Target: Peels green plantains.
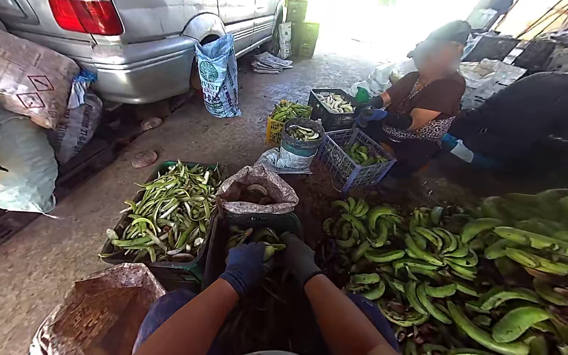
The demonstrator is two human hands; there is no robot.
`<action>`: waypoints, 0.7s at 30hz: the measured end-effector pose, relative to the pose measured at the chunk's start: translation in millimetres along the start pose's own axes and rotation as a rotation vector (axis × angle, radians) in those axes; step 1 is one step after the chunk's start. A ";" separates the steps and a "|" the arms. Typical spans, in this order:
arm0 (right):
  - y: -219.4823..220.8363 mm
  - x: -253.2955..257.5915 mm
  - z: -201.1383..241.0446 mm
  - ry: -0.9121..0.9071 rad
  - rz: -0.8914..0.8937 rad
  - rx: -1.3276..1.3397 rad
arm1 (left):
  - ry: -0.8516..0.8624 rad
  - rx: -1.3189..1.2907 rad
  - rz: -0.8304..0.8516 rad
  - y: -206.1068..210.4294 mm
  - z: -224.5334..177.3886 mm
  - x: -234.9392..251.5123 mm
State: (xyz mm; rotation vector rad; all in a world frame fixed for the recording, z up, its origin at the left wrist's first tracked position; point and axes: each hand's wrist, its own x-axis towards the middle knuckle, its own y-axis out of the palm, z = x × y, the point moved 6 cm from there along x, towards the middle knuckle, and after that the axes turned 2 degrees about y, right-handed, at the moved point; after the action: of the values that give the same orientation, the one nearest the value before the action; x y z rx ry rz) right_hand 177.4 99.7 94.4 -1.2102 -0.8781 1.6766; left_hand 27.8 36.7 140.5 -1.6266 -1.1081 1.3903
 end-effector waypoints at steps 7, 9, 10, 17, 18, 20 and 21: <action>-10.0 20.8 -36.9 0.162 -0.032 0.157 | 0.155 0.062 -0.038 -26.5 -19.1 -57.3; -23.1 29.7 -47.9 0.189 -0.056 0.258 | 0.221 0.033 -0.152 -24.4 -17.5 -67.7; -27.9 30.7 -45.0 0.159 -0.049 0.300 | 0.219 0.004 -0.168 -20.2 -11.4 -65.0; -7.3 10.8 -2.3 -0.268 0.150 0.350 | 0.200 -0.298 -0.093 -5.3 23.1 -21.6; -6.9 4.4 0.0 -0.296 0.172 0.365 | 0.197 -0.346 -0.121 -5.6 28.3 -17.4; -4.6 -4.4 0.7 -0.259 0.223 0.434 | 0.172 -0.465 -0.173 -8.5 37.3 -11.7; -6.5 -7.5 1.2 -0.252 0.229 0.452 | 0.156 -0.513 -0.194 -10.0 40.6 -9.6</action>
State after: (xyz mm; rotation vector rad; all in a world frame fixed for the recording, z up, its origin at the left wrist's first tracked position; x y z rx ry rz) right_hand 178.9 95.1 103.1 -0.8225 -0.4729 2.1054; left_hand -14.2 31.0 146.5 -1.8766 -1.5680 0.8785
